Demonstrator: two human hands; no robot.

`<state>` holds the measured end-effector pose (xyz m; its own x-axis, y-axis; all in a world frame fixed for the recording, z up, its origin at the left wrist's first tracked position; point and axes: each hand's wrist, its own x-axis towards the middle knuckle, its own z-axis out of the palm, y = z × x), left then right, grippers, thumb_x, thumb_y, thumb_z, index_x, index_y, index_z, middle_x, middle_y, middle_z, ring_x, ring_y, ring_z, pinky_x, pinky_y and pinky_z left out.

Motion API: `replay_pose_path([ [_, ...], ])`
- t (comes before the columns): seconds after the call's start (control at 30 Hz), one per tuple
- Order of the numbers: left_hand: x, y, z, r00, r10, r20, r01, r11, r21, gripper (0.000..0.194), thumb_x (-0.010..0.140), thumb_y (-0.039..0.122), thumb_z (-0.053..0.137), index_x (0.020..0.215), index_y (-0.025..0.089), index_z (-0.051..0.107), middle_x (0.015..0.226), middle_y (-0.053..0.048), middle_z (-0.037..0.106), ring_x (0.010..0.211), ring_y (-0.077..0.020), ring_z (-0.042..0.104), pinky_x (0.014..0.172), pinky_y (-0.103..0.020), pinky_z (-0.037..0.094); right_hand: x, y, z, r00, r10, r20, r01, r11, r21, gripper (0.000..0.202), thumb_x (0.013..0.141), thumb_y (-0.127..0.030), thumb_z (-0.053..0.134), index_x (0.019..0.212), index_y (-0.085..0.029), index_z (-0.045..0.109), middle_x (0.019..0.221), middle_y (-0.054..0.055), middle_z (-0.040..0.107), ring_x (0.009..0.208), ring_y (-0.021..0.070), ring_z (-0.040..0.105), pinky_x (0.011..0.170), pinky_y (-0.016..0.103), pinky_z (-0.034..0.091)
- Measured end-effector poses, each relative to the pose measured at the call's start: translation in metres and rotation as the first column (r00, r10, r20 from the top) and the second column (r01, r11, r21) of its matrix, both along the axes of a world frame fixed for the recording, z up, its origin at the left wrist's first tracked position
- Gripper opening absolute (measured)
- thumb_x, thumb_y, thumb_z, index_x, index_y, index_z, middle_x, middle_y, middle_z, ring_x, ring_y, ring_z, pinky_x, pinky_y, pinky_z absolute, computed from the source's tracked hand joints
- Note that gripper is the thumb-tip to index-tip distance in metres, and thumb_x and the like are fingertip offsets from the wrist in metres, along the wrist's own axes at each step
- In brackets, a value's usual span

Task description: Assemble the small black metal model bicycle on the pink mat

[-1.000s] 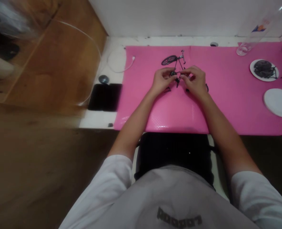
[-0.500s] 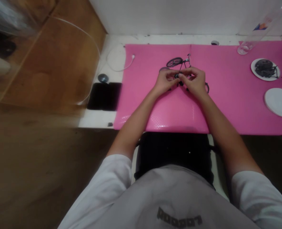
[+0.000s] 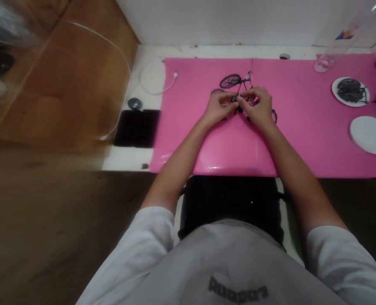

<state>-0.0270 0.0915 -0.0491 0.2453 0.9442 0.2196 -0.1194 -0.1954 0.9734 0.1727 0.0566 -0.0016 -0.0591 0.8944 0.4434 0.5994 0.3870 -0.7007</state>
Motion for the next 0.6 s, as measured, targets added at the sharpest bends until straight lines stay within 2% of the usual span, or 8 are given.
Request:
replay_pose_path([
  [0.1, 0.001, 0.001, -0.002, 1.0, 0.019, 0.002, -0.019, 1.0, 0.0, 0.051, 0.088, 0.045, 0.105, 0.125, 0.015, 0.087, 0.126, -0.017, 0.09, 0.126, -0.0325, 0.087, 0.121, -0.053, 0.069, 0.001, 0.002, -0.002, 0.998, -0.028, 0.063, 0.027, 0.999, 0.019, 0.027, 0.105, -0.057, 0.085, 0.104, -0.03, 0.081, 0.102, 0.01, 0.08, 0.113, 0.0353, 0.073, 0.118, 0.063, 0.059],
  [0.27, 0.0, 0.001, -0.003, 1.0, 0.027, -0.003, -0.027, 1.0, -0.016, 0.056, 0.09, 0.056, 0.103, 0.127, 0.017, 0.087, 0.125, -0.016, 0.09, 0.124, -0.0325, 0.088, 0.116, -0.053, 0.071, 0.002, 0.001, -0.002, 0.996, -0.007, 0.092, 0.006, 1.0, 0.012, 0.036, 0.107, -0.066, 0.081, 0.11, -0.03, 0.081, 0.105, 0.012, 0.081, 0.117, 0.0372, 0.074, 0.119, 0.063, 0.059],
  [0.37, -0.001, -0.001, 0.001, 0.999, 0.048, 0.024, -0.047, 0.998, -0.029, 0.058, 0.088, 0.059, 0.104, 0.125, 0.019, 0.088, 0.124, -0.013, 0.091, 0.121, -0.0303, 0.088, 0.115, -0.051, 0.072, 0.0, -0.005, 0.004, 1.0, 0.001, 0.014, -0.001, 0.999, -0.032, 0.053, 0.106, -0.078, 0.077, 0.127, -0.03, 0.079, 0.107, 0.011, 0.081, 0.113, 0.036, 0.075, 0.114, 0.06, 0.062],
  [0.47, -0.002, -0.003, 0.003, 0.995, 0.088, 0.05, -0.085, 0.994, -0.062, 0.057, 0.089, 0.06, 0.103, 0.126, 0.019, 0.088, 0.123, -0.014, 0.091, 0.12, -0.0296, 0.088, 0.113, -0.05, 0.073, -0.002, -0.01, 0.012, 0.998, -0.01, -0.058, 0.003, 0.992, -0.124, 0.077, 0.102, -0.093, 0.071, 0.149, -0.032, 0.071, 0.104, 0.01, 0.08, 0.107, 0.0356, 0.076, 0.103, 0.056, 0.065],
  [0.53, -0.004, -0.003, 0.003, 0.992, 0.112, 0.062, -0.107, 0.991, -0.079, 0.057, 0.091, 0.06, 0.102, 0.128, 0.02, 0.087, 0.124, -0.015, 0.091, 0.118, -0.0301, 0.089, 0.11, -0.051, 0.075, 0.0, -0.01, 0.017, 0.998, 0.001, -0.058, -0.011, 0.986, -0.169, 0.081, 0.099, -0.098, 0.07, 0.146, -0.032, 0.073, 0.097, 0.01, 0.078, 0.101, 0.0351, 0.076, 0.097, 0.054, 0.066],
  [0.6, -0.006, -0.001, 0.002, 0.99, 0.12, 0.068, -0.115, 0.99, -0.08, 0.057, 0.093, 0.062, 0.099, 0.13, 0.02, 0.087, 0.126, -0.017, 0.09, 0.119, -0.0318, 0.089, 0.108, -0.052, 0.075, 0.007, -0.008, 0.021, 0.999, 0.025, -0.024, -0.029, 0.98, -0.195, 0.074, 0.097, -0.096, 0.074, 0.13, -0.03, 0.081, 0.087, 0.008, 0.075, 0.093, 0.0326, 0.074, 0.091, 0.051, 0.066],
])
